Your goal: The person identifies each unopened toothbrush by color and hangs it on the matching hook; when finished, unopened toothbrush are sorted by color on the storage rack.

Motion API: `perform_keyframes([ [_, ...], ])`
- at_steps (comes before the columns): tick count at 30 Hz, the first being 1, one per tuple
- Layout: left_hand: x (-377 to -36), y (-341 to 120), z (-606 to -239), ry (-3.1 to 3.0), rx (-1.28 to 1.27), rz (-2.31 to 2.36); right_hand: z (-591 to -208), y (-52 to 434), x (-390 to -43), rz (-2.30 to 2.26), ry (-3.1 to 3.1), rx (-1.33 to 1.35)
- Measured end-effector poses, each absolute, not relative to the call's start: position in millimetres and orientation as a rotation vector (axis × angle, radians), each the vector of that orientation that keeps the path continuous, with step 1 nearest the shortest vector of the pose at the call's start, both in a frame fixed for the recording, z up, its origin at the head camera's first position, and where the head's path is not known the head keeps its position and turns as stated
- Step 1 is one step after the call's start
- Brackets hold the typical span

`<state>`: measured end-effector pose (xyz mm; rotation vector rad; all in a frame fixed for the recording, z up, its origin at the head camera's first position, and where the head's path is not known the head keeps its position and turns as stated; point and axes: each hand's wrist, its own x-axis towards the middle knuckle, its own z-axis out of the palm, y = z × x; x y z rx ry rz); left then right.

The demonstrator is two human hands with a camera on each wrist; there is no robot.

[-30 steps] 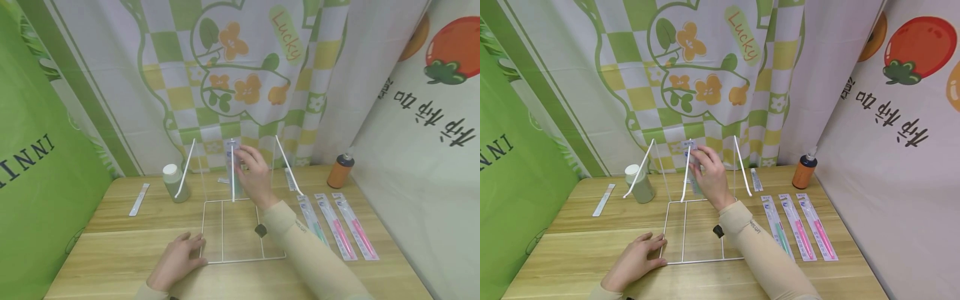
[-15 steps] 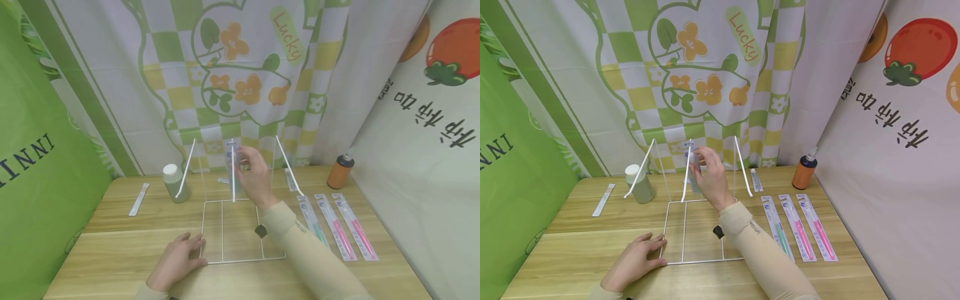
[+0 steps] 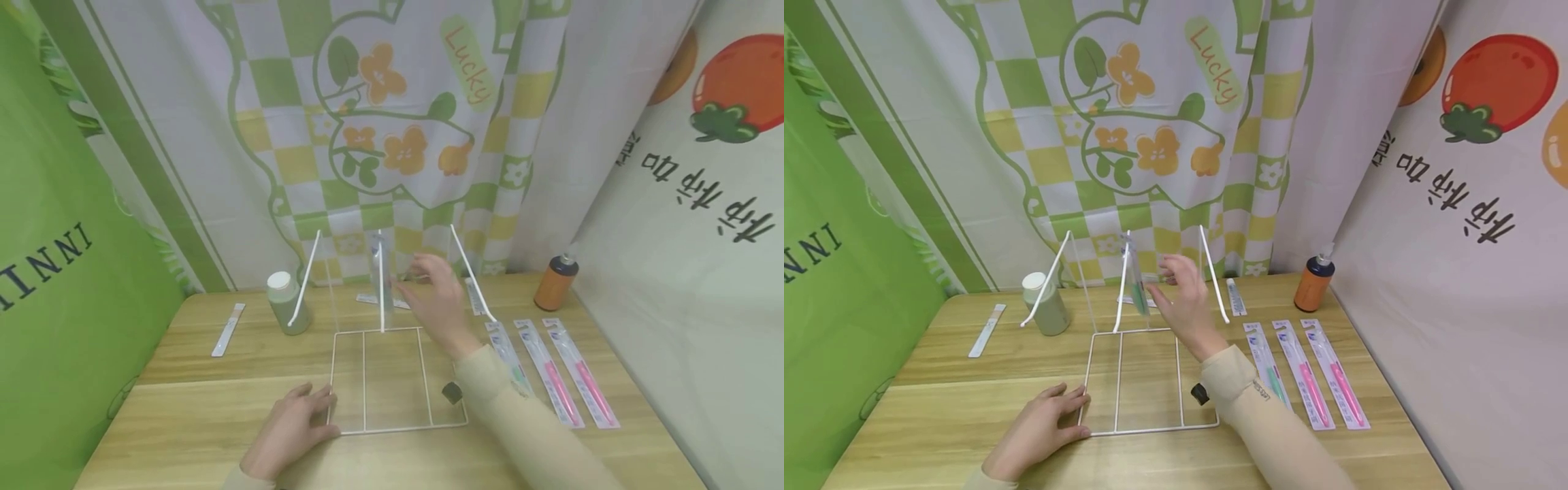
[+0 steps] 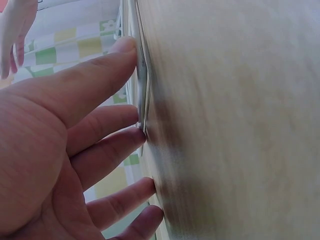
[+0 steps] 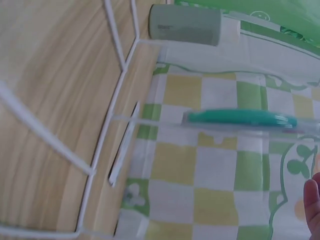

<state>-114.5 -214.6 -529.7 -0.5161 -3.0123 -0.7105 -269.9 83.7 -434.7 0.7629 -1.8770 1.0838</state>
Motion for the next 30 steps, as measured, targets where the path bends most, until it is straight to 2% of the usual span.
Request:
perform_keyframes([
  [12,-112.6,-213.0,-528.4,-3.003,-0.525,-0.718,-464.6,173.7,-262.1,0.970,-1.933,0.785],
  [19,-113.1,-213.0,-528.7,-3.008,-0.524,-0.729,-483.2,231.5,-253.2,1.113,-2.318,0.732],
  [30,-111.8,-213.3,-529.7,-3.016,-0.507,-0.716,-505.6,278.3,-249.8,1.174,-2.751,0.614],
])
